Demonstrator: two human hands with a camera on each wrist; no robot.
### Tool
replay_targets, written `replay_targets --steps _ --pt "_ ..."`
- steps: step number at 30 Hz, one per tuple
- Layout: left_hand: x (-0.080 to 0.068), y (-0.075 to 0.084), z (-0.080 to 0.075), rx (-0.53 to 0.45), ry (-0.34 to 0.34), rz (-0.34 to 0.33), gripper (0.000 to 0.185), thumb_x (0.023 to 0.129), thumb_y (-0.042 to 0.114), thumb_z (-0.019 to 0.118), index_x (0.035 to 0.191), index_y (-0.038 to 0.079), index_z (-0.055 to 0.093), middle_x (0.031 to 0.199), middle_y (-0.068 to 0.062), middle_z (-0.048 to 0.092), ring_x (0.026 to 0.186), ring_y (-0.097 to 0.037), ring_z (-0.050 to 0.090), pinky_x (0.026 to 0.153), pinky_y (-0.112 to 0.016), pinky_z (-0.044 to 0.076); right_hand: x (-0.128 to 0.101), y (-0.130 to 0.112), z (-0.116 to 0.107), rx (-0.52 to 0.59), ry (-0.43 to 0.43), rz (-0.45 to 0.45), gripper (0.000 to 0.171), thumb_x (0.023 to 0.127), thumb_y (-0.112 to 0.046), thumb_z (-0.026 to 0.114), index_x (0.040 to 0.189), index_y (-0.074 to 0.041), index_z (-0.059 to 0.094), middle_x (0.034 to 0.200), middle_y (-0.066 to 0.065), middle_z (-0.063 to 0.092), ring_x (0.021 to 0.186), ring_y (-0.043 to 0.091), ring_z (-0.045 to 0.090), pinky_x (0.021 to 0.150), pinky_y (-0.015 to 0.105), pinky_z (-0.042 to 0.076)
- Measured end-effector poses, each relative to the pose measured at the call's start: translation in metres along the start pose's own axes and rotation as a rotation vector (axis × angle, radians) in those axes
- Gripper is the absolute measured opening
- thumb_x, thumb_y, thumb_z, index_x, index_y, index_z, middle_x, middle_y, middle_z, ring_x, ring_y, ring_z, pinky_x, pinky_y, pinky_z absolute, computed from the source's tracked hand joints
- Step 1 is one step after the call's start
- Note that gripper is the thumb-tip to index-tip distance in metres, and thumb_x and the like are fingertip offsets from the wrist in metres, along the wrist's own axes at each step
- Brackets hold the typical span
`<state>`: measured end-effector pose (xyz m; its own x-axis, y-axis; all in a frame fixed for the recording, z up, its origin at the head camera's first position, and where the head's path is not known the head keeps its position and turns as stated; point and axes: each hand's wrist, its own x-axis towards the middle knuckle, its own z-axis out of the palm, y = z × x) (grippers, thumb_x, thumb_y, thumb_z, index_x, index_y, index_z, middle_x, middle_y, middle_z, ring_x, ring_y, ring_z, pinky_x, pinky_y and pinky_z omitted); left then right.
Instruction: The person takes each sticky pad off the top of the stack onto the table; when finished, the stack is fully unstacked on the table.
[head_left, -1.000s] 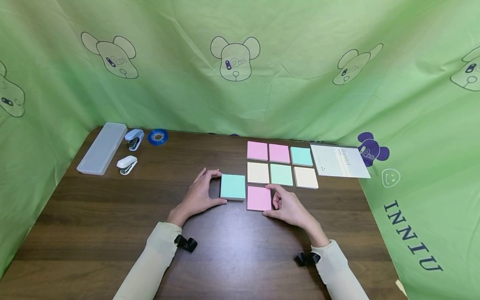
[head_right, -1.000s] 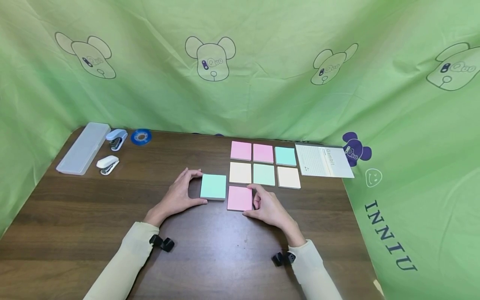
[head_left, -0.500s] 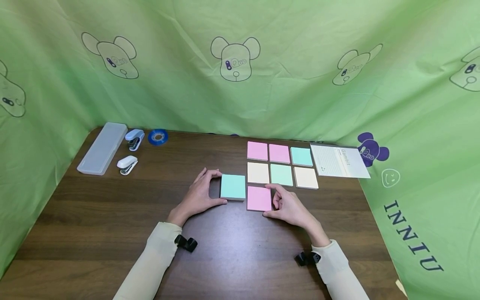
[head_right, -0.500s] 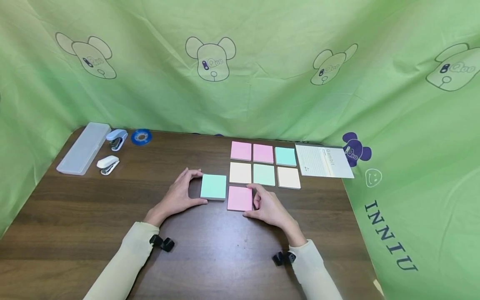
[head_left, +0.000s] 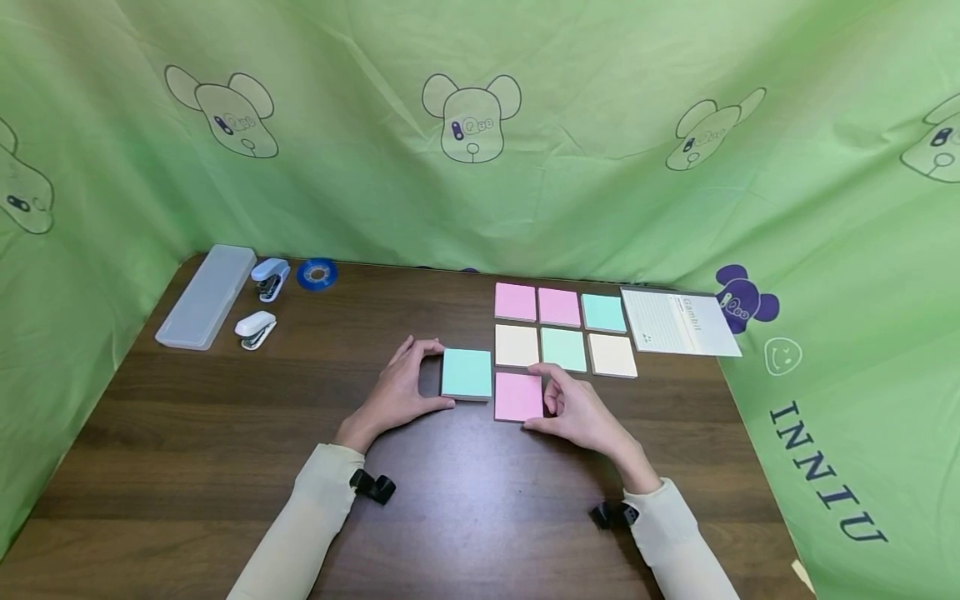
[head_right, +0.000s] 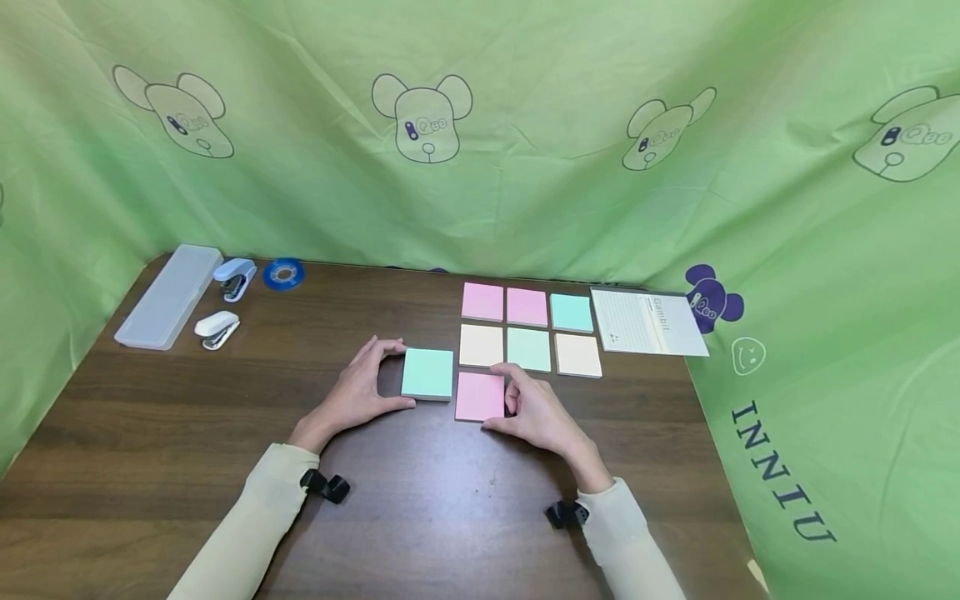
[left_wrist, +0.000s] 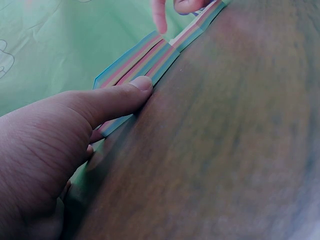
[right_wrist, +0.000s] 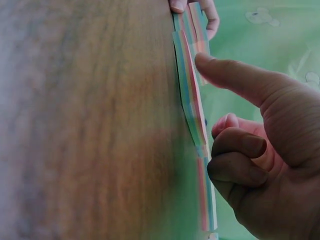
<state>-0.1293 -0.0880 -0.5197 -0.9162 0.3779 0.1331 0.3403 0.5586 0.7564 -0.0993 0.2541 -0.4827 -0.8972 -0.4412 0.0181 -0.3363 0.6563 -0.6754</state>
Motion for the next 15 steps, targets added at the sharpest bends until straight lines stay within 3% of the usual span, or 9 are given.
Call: replay_targets --steps 15 --pt "0.0 0.0 0.0 -0.009 -0.015 -0.037 0.089 0.08 0.026 0.104 0.148 0.005 0.051 0.159 -0.017 0.058 0.162 -0.035 0.041 0.141 -0.054 0.012 0.017 -0.021 0.004 -0.006 0.016 -0.061 0.085 0.082 -0.019 0.1 0.153 -0.005 0.057 0.078 -0.008 0.057 0.064 0.004 0.05 0.062 0.024 0.048"
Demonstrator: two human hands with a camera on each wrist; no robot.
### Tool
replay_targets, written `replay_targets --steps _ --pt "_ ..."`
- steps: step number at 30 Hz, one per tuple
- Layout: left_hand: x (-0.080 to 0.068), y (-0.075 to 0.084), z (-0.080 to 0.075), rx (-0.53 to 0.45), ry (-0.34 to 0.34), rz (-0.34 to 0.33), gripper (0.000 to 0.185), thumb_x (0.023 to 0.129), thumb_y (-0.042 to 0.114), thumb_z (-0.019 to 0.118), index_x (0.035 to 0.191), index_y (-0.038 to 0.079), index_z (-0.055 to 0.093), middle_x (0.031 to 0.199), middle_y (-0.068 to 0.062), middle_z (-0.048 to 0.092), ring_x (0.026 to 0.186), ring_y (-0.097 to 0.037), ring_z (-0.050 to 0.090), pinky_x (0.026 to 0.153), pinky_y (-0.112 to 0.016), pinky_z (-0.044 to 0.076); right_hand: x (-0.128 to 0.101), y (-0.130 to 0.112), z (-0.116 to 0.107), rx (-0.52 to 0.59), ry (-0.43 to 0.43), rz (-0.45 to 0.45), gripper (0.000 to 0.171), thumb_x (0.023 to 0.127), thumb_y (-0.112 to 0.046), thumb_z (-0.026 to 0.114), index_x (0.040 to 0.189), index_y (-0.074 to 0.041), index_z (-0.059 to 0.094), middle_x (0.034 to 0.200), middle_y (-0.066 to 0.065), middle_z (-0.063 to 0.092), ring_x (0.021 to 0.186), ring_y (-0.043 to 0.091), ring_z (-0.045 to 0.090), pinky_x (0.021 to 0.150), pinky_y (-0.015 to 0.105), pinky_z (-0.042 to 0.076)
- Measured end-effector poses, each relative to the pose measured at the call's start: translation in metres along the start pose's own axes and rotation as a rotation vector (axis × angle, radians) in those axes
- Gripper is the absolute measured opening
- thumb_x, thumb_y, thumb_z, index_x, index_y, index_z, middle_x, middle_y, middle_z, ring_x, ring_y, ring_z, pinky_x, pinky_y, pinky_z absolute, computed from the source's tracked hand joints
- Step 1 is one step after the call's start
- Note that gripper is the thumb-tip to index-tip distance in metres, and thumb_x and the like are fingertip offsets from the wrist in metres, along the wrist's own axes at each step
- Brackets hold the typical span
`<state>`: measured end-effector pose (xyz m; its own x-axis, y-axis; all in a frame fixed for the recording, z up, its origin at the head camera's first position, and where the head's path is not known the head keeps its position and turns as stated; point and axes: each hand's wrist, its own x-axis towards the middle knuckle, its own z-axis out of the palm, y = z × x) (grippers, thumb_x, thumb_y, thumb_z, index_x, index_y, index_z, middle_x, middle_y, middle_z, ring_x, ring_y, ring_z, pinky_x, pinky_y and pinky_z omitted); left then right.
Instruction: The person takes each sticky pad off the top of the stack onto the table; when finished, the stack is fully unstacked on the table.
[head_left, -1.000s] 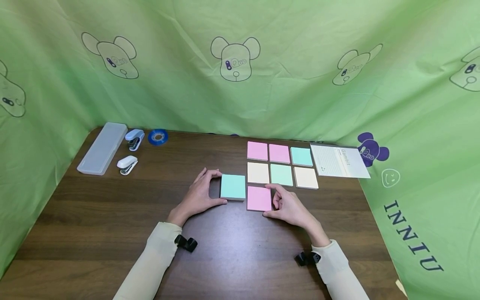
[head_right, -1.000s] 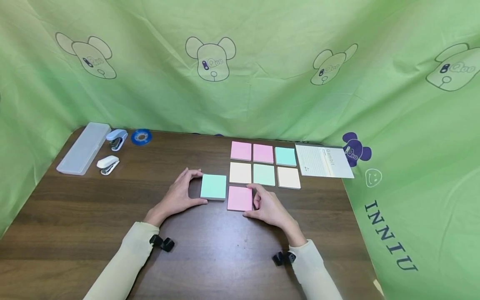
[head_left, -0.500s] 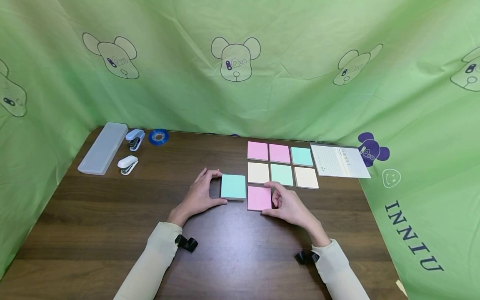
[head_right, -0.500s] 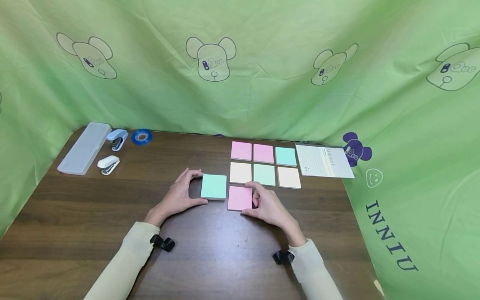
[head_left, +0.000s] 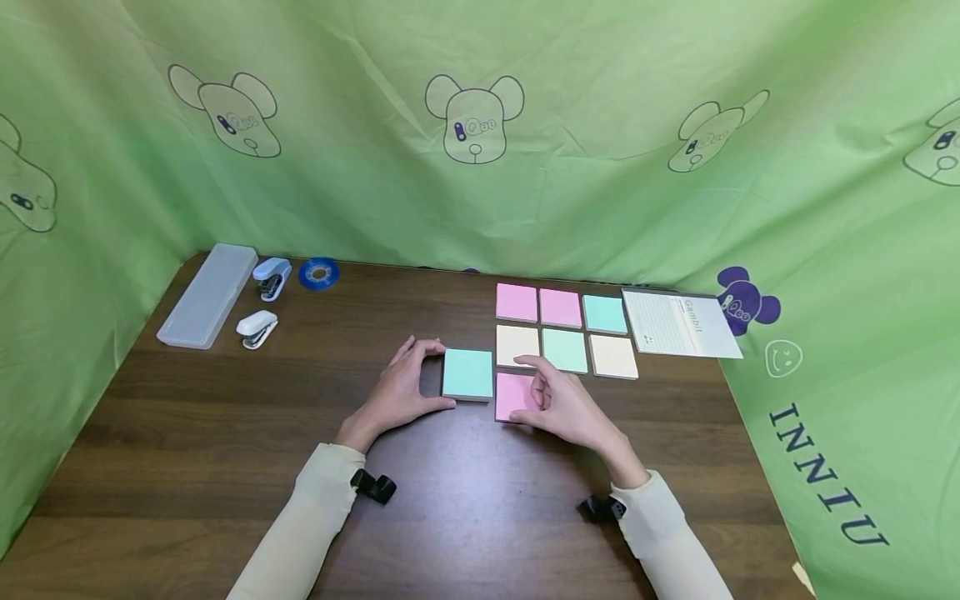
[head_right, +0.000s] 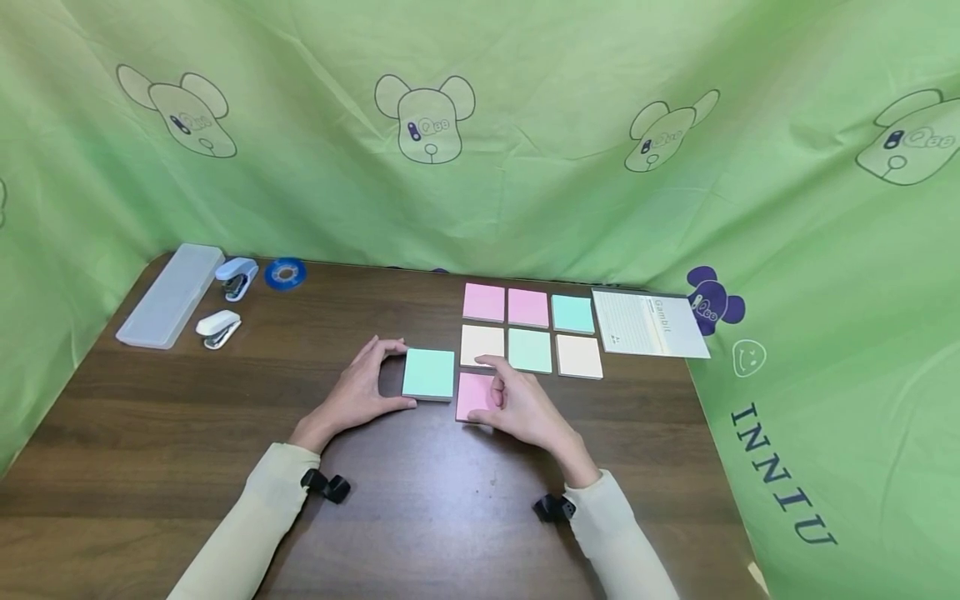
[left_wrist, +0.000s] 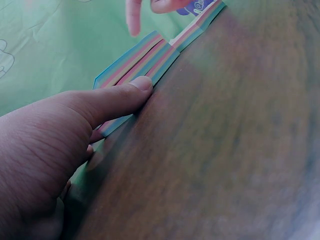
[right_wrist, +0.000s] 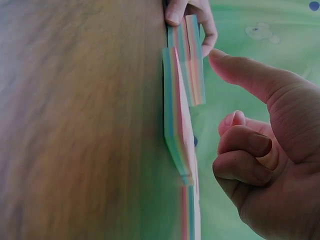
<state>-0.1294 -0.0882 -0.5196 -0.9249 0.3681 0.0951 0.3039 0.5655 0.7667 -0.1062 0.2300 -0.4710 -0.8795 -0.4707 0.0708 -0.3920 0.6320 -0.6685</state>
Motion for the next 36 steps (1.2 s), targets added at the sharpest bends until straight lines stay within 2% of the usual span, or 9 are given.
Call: replay_targets --steps 12,20,28,36 --pt "0.001 -0.002 0.001 0.013 0.016 0.035 0.09 0.079 0.026 0.104 0.147 0.004 0.05 0.157 -0.017 0.059 0.16 -0.035 0.043 0.141 -0.053 0.013 0.018 -0.015 0.007 0.008 0.005 -0.019 0.089 0.084 -0.023 0.1 0.158 -0.004 0.054 0.078 -0.009 0.057 0.064 0.003 0.05 0.064 0.025 0.046" --pt "0.0 -0.002 0.001 0.017 0.022 0.048 0.091 0.078 0.025 0.105 0.148 0.004 0.051 0.157 -0.018 0.059 0.16 -0.037 0.043 0.141 -0.055 0.014 0.026 -0.018 0.015 -0.008 -0.023 -0.019 0.088 0.088 -0.026 0.098 0.161 -0.006 0.052 0.077 -0.008 0.057 0.063 0.003 0.049 0.062 0.026 0.046" --pt "0.001 -0.002 0.0 0.019 0.024 0.048 0.091 0.078 0.024 0.105 0.147 0.003 0.05 0.155 -0.018 0.06 0.159 -0.037 0.044 0.141 -0.054 0.014 0.038 -0.021 0.02 -0.075 -0.055 0.032 0.095 0.088 -0.035 0.097 0.165 -0.008 0.049 0.076 -0.009 0.058 0.064 0.004 0.053 0.064 0.028 0.048" --pt "0.002 -0.002 0.001 0.024 0.023 0.058 0.092 0.078 0.025 0.105 0.148 0.003 0.05 0.152 -0.017 0.061 0.158 -0.038 0.045 0.141 -0.054 0.014 0.046 -0.021 0.025 -0.096 -0.089 0.065 0.102 0.087 -0.037 0.097 0.169 -0.007 0.043 0.073 -0.011 0.06 0.063 0.003 0.056 0.065 0.028 0.049"
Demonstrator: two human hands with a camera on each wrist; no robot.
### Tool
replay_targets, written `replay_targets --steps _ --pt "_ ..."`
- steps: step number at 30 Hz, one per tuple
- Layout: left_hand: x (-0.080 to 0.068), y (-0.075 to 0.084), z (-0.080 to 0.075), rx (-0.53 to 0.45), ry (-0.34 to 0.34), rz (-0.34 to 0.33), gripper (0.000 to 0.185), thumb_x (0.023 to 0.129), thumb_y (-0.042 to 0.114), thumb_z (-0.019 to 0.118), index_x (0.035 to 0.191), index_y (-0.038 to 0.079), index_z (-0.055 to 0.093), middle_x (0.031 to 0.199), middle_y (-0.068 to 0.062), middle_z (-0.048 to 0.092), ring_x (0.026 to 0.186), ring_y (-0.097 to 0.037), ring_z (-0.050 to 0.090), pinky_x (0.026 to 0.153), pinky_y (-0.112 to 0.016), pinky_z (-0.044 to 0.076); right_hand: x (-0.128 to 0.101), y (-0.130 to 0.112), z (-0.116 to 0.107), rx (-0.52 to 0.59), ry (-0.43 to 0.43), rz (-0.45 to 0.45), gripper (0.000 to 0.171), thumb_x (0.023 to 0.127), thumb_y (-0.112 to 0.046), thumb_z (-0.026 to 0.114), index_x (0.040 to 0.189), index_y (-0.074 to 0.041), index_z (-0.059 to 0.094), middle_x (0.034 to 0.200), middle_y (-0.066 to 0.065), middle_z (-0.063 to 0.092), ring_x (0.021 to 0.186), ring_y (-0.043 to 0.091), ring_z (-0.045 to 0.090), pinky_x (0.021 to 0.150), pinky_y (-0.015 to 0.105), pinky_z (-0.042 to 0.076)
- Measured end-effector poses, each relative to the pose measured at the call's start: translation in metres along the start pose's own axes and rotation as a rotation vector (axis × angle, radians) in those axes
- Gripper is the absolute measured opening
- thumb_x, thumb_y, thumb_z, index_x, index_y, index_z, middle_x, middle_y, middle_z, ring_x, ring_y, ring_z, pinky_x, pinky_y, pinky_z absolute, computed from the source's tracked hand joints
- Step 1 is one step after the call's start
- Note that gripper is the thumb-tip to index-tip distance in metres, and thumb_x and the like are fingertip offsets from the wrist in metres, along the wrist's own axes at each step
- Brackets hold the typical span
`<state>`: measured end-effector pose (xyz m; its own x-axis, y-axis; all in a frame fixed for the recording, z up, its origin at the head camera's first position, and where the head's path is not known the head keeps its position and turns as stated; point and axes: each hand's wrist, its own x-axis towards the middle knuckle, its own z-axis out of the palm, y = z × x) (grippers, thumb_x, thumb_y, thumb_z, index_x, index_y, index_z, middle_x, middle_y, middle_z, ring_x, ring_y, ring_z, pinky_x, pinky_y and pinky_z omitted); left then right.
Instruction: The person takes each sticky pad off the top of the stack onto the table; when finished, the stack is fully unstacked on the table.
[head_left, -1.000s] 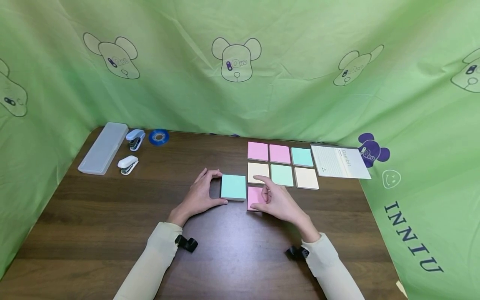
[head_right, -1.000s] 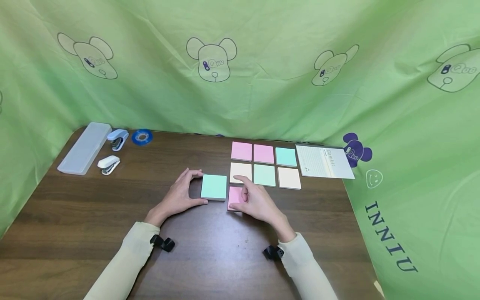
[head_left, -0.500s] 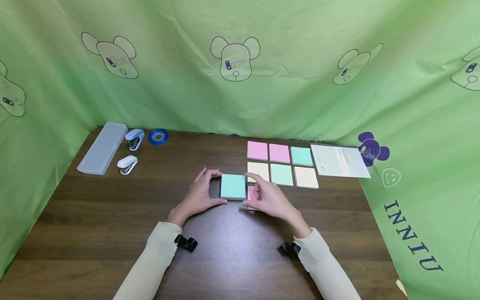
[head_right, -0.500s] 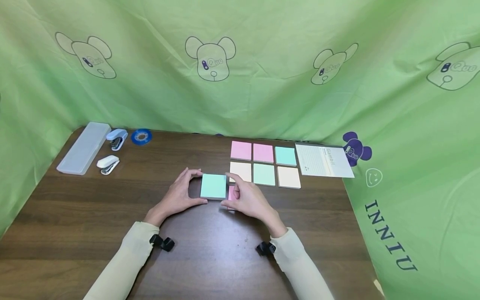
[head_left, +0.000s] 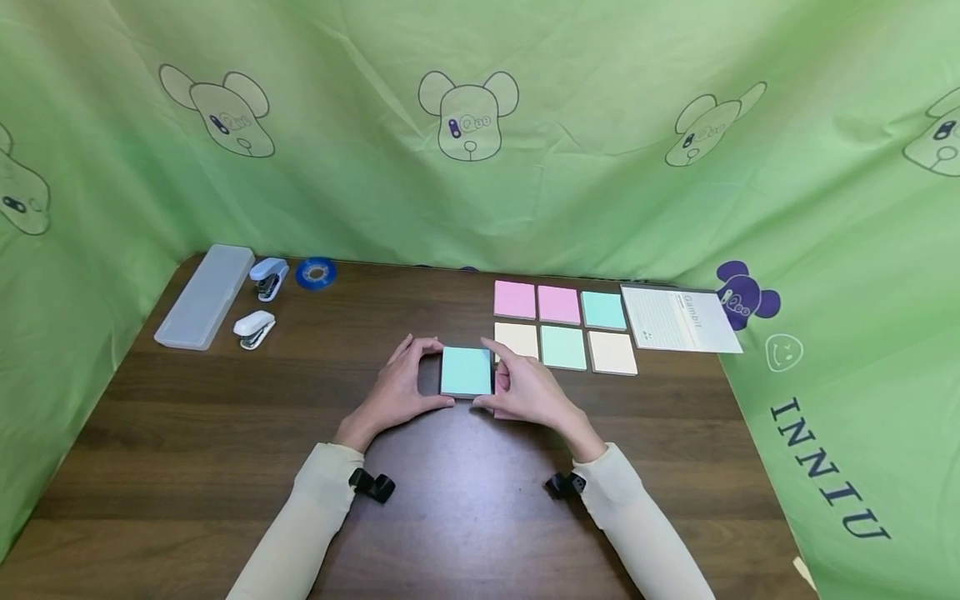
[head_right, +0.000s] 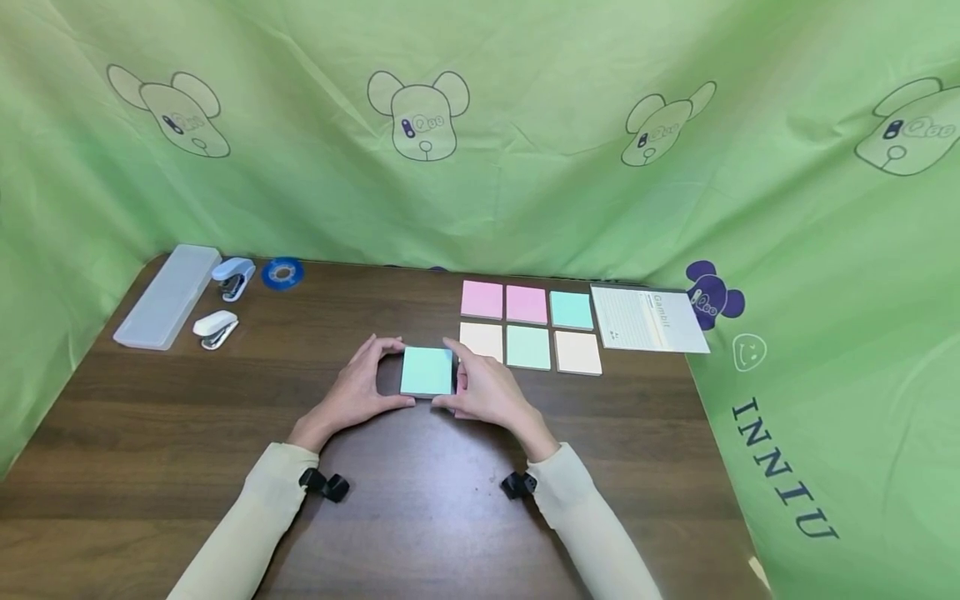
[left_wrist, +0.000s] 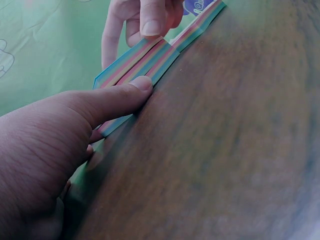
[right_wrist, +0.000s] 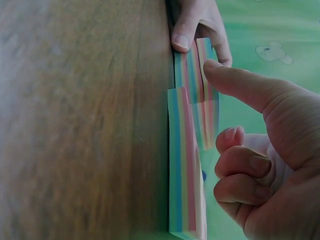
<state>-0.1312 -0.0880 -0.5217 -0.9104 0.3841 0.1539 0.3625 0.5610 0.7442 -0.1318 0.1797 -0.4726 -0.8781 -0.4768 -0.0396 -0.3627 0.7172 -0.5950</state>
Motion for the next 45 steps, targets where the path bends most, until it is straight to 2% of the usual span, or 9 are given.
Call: replay_targets --steps 7,14,21,27,32,34,39,42,45 --pt "0.0 -0.001 -0.001 -0.002 0.001 -0.002 0.091 0.078 0.024 0.105 0.147 0.003 0.05 0.153 -0.018 0.06 0.158 -0.037 0.046 0.141 -0.053 0.013 0.005 0.003 0.005 -0.005 0.002 -0.007 0.103 0.087 -0.039 0.097 0.168 -0.005 0.043 0.071 -0.01 0.06 0.06 0.006 0.056 0.062 0.03 0.047" --pt "-0.001 -0.001 -0.002 -0.004 -0.003 -0.003 0.091 0.078 0.024 0.105 0.147 0.002 0.05 0.153 -0.018 0.06 0.157 -0.037 0.046 0.142 -0.051 0.012 0.009 0.028 0.021 -0.004 0.035 -0.066 0.094 0.09 -0.045 0.093 0.162 -0.002 0.05 0.074 -0.008 0.063 0.062 0.009 0.06 0.058 0.03 0.047" --pt "-0.001 0.0 -0.003 -0.009 -0.003 -0.017 0.09 0.079 0.024 0.104 0.148 0.004 0.05 0.155 -0.018 0.059 0.159 -0.037 0.043 0.141 -0.052 0.012 0.005 0.008 0.008 0.008 0.026 -0.031 0.091 0.085 -0.038 0.098 0.156 -0.002 0.055 0.07 -0.011 0.06 0.059 0.006 0.056 0.057 0.029 0.046" --pt "-0.002 -0.001 -0.002 -0.012 0.002 -0.005 0.089 0.079 0.024 0.105 0.147 0.004 0.051 0.153 -0.017 0.061 0.158 -0.037 0.045 0.141 -0.053 0.013 0.004 0.005 0.008 -0.024 0.023 0.008 0.09 0.084 -0.036 0.098 0.157 -0.004 0.056 0.07 -0.011 0.059 0.059 0.006 0.055 0.057 0.028 0.045" --pt "-0.001 -0.002 -0.001 -0.016 0.014 0.024 0.089 0.077 0.023 0.105 0.146 0.003 0.052 0.148 -0.017 0.063 0.154 -0.036 0.05 0.141 -0.052 0.015 0.004 0.016 0.011 0.012 0.055 -0.034 0.092 0.083 -0.043 0.098 0.157 -0.006 0.056 0.071 -0.008 0.058 0.062 0.009 0.053 0.057 0.031 0.045" --pt "-0.001 -0.002 -0.001 -0.017 0.014 0.027 0.089 0.077 0.023 0.106 0.146 0.002 0.052 0.147 -0.016 0.064 0.154 -0.036 0.051 0.141 -0.051 0.014 0.005 0.029 0.018 0.014 0.077 -0.059 0.091 0.084 -0.047 0.096 0.157 -0.008 0.057 0.072 -0.008 0.057 0.062 0.01 0.051 0.056 0.031 0.042" --pt "0.0 -0.001 -0.001 -0.015 0.011 0.028 0.09 0.077 0.024 0.106 0.146 0.003 0.052 0.147 -0.016 0.064 0.152 -0.036 0.052 0.141 -0.05 0.014 0.007 0.044 0.026 0.012 0.109 -0.067 0.089 0.083 -0.049 0.096 0.154 -0.011 0.059 0.074 -0.009 0.056 0.062 0.009 0.049 0.054 0.029 0.038" --pt "0.0 -0.001 -0.001 -0.014 0.009 0.024 0.09 0.077 0.023 0.106 0.147 0.003 0.052 0.147 -0.016 0.064 0.152 -0.035 0.052 0.141 -0.05 0.014 0.004 0.036 0.019 0.032 0.109 -0.058 0.09 0.078 -0.047 0.1 0.152 -0.011 0.061 0.076 -0.007 0.058 0.062 0.01 0.051 0.054 0.029 0.041" --pt "0.0 0.0 -0.001 -0.017 0.006 0.018 0.09 0.077 0.022 0.106 0.146 0.003 0.052 0.148 -0.015 0.064 0.153 -0.035 0.052 0.142 -0.051 0.013 0.004 0.037 0.02 0.03 0.123 -0.074 0.089 0.078 -0.047 0.099 0.151 -0.011 0.062 0.077 -0.006 0.057 0.063 0.011 0.049 0.054 0.029 0.039"
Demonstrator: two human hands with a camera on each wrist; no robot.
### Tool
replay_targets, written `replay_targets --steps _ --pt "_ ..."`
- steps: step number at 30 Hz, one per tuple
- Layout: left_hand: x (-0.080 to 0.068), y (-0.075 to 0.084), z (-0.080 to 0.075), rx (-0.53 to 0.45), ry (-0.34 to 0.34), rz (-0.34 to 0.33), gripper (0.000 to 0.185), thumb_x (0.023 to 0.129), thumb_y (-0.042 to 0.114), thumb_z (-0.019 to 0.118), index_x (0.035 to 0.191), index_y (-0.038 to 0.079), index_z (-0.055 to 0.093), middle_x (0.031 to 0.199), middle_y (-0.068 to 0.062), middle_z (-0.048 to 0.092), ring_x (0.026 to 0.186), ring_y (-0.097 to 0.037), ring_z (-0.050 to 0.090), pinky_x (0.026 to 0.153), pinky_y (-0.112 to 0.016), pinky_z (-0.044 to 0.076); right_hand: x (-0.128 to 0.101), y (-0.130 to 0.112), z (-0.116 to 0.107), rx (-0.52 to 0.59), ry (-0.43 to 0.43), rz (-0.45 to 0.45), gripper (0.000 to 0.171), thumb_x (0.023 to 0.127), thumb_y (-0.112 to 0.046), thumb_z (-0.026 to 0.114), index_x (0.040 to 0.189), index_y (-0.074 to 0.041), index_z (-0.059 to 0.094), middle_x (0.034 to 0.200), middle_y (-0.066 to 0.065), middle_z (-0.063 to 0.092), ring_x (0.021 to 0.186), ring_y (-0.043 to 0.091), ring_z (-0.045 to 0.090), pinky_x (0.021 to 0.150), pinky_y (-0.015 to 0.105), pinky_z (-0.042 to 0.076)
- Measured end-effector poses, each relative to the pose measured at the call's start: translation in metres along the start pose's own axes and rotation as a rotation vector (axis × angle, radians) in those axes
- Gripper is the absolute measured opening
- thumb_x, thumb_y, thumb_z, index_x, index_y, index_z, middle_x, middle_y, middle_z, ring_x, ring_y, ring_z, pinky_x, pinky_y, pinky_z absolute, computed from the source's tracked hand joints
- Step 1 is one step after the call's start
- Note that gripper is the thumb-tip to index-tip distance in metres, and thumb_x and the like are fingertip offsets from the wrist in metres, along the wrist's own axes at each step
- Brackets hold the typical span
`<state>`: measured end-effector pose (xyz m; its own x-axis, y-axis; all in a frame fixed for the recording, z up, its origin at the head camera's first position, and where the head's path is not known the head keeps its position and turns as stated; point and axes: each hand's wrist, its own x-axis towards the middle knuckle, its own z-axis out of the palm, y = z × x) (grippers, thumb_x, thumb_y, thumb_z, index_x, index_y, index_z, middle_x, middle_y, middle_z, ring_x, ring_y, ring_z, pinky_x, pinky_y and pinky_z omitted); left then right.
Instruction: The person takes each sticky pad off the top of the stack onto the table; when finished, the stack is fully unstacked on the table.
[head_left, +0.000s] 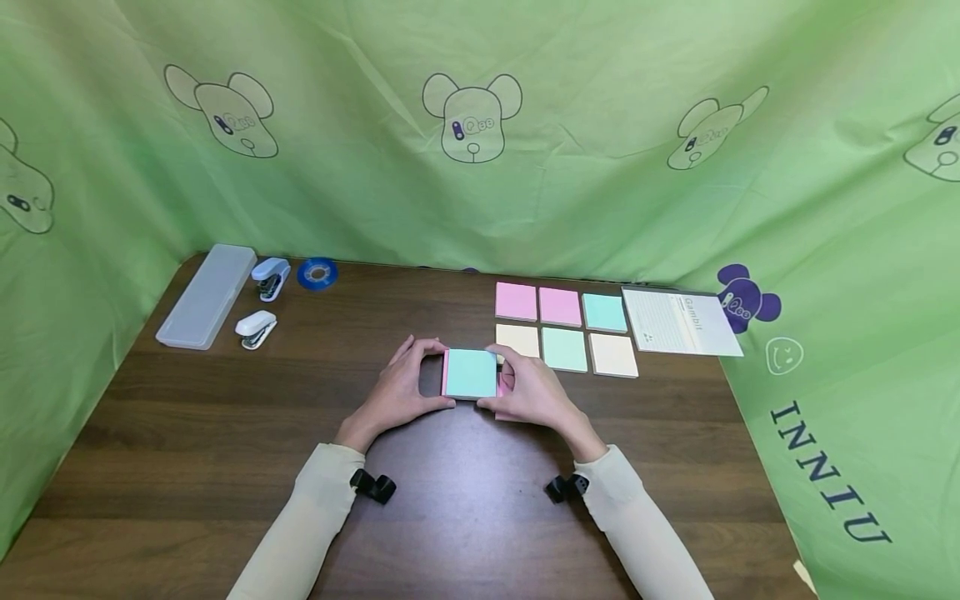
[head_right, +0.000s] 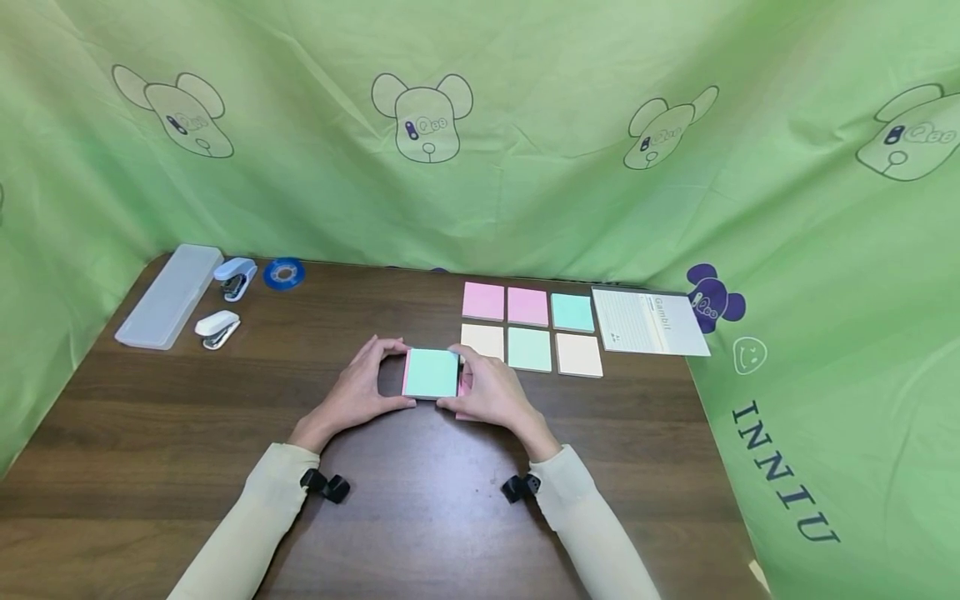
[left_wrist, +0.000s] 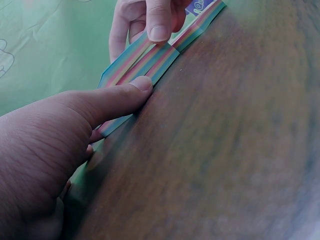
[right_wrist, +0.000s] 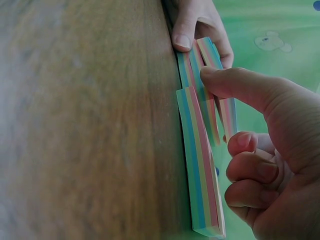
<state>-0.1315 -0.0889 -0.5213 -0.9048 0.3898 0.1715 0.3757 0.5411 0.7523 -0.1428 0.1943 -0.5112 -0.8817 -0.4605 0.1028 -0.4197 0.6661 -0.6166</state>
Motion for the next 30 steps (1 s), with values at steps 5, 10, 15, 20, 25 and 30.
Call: replay_targets --steps 5,10,15,20,25,30 --pt "0.0 0.001 0.0 0.0 -0.004 -0.012 0.09 0.077 0.022 0.105 0.147 0.003 0.052 0.148 -0.016 0.064 0.154 -0.036 0.05 0.141 -0.052 0.013 -0.003 -0.01 -0.007 0.015 -0.004 0.014 0.086 0.079 -0.042 0.099 0.149 -0.009 0.063 0.077 -0.006 0.058 0.062 0.01 0.05 0.054 0.029 0.04" --pt "0.0 -0.001 0.001 0.003 -0.002 -0.016 0.09 0.077 0.023 0.105 0.147 0.003 0.051 0.148 -0.016 0.063 0.154 -0.035 0.05 0.142 -0.05 0.013 -0.005 -0.021 -0.016 0.001 -0.027 0.05 0.087 0.079 -0.037 0.1 0.152 -0.008 0.063 0.076 -0.007 0.058 0.062 0.008 0.05 0.058 0.028 0.042" --pt "0.001 -0.001 0.002 -0.002 0.009 0.006 0.09 0.076 0.022 0.106 0.146 0.002 0.051 0.146 -0.016 0.065 0.153 -0.035 0.051 0.142 -0.05 0.013 -0.008 -0.025 -0.024 0.006 -0.032 0.064 0.086 0.08 -0.034 0.101 0.153 -0.008 0.062 0.072 -0.009 0.057 0.062 0.004 0.051 0.063 0.027 0.044" --pt "0.0 -0.001 0.001 -0.005 0.012 0.009 0.09 0.077 0.023 0.106 0.145 0.002 0.051 0.146 -0.015 0.065 0.154 -0.035 0.051 0.141 -0.05 0.014 -0.012 -0.023 -0.029 0.011 -0.018 0.058 0.087 0.079 -0.03 0.101 0.153 -0.007 0.062 0.071 -0.009 0.057 0.062 0.004 0.053 0.066 0.028 0.047" --pt "0.0 0.0 0.0 -0.005 0.009 -0.004 0.09 0.077 0.023 0.106 0.146 0.003 0.051 0.146 -0.014 0.065 0.155 -0.035 0.05 0.141 -0.05 0.014 -0.019 -0.019 -0.033 -0.007 -0.009 0.065 0.087 0.078 -0.031 0.102 0.153 -0.01 0.062 0.072 -0.008 0.057 0.063 0.005 0.052 0.065 0.028 0.046" --pt "-0.001 0.001 0.0 -0.007 0.007 -0.005 0.089 0.077 0.023 0.105 0.145 0.002 0.052 0.145 -0.015 0.065 0.154 -0.035 0.051 0.141 -0.05 0.014 -0.028 -0.014 -0.039 0.002 0.001 0.073 0.087 0.078 -0.031 0.102 0.153 -0.01 0.062 0.072 -0.006 0.056 0.063 0.005 0.049 0.064 0.026 0.045"
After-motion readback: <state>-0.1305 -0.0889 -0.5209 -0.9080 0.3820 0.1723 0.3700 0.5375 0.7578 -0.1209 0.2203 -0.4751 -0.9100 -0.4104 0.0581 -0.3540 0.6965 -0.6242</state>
